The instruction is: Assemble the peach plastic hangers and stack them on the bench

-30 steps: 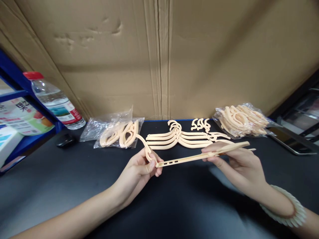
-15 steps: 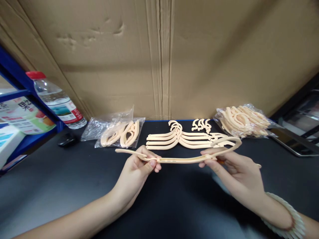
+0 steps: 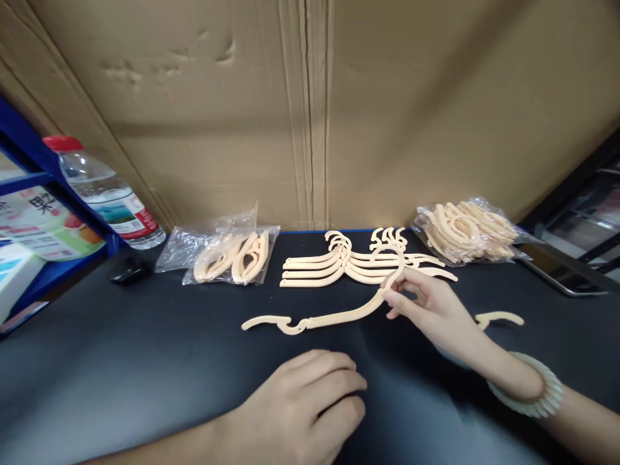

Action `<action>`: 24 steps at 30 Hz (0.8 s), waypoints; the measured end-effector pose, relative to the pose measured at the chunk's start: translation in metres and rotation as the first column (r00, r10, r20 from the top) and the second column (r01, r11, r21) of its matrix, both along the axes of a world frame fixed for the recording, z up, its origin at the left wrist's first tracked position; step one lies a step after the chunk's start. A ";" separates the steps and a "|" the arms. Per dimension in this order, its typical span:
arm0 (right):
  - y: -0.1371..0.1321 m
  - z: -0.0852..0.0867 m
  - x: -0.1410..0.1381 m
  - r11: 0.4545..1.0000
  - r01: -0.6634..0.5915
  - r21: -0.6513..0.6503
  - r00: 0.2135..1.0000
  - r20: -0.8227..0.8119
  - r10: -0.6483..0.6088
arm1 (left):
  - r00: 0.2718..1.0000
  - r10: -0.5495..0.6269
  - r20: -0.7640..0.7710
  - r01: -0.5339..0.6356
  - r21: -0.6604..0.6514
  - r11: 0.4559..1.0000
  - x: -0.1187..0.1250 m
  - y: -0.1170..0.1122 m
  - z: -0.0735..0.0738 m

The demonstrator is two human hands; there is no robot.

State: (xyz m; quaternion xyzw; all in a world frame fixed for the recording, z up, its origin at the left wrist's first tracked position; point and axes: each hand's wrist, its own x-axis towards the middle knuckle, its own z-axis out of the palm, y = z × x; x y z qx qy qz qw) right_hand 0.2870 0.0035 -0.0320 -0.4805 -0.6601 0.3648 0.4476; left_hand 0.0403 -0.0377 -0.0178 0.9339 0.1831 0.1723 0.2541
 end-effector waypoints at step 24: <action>0.006 -0.016 0.006 0.984 -0.099 0.146 0.869 0.494 0.014 | 0.923 0.293 -0.251 -0.206 0.319 0.925 -0.003 0.008 -0.018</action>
